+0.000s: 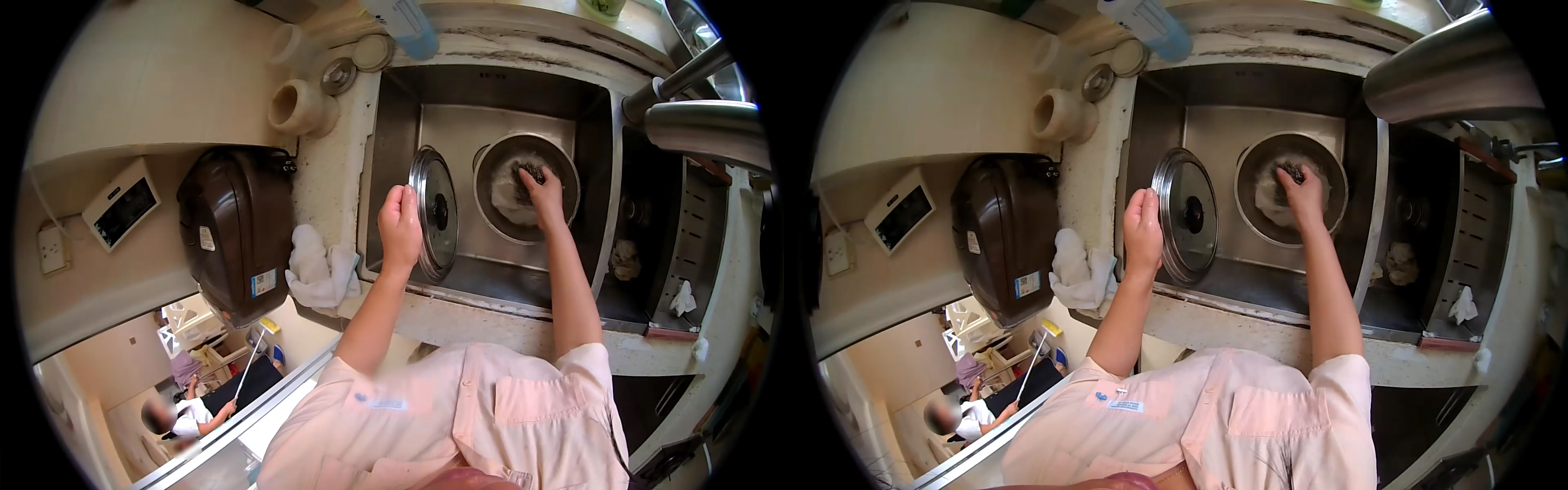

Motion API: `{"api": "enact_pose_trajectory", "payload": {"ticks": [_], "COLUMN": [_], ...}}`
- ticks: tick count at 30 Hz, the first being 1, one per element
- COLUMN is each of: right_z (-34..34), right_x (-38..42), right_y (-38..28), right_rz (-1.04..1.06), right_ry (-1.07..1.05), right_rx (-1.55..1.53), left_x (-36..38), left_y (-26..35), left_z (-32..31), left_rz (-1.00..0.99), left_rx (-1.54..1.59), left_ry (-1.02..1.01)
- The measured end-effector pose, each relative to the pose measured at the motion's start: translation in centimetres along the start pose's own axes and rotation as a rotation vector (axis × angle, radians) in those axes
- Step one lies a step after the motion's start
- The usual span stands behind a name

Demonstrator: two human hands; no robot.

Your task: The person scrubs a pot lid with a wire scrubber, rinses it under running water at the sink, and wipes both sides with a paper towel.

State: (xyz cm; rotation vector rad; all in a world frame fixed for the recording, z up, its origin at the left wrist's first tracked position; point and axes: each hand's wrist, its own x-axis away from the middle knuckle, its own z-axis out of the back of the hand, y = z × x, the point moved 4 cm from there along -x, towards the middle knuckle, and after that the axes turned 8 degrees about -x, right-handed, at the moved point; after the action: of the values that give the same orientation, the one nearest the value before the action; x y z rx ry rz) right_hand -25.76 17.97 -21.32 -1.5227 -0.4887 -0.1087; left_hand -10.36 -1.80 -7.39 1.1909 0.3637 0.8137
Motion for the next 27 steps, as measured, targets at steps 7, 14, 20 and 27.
{"api": "enact_pose_trajectory", "payload": {"ticks": [7,14,20,27], "right_z": [-9.1,-9.9,-11.1,-10.5], "right_x": [12.8,11.5,13.2,8.9], "right_y": [-9.2,-9.8,-7.9,-9.1], "right_rz": [-0.347,-0.338,-0.285,-0.543], "right_ry": [-0.272,-0.194,-0.153,-0.201], "right_rx": [-0.655,-0.566,-0.553,-0.71], "left_x": [0.7,2.5,2.5,3.8], "left_y": [1.0,3.0,2.4,2.6], "left_z": [-1.3,-1.2,-1.0,-0.9], "left_rz": [-0.068,-0.271,-0.299,-0.383], "left_rx": [-0.069,-0.293,-0.281,-0.337], "left_ry": [-0.012,-0.1,-0.119,-0.175]}}
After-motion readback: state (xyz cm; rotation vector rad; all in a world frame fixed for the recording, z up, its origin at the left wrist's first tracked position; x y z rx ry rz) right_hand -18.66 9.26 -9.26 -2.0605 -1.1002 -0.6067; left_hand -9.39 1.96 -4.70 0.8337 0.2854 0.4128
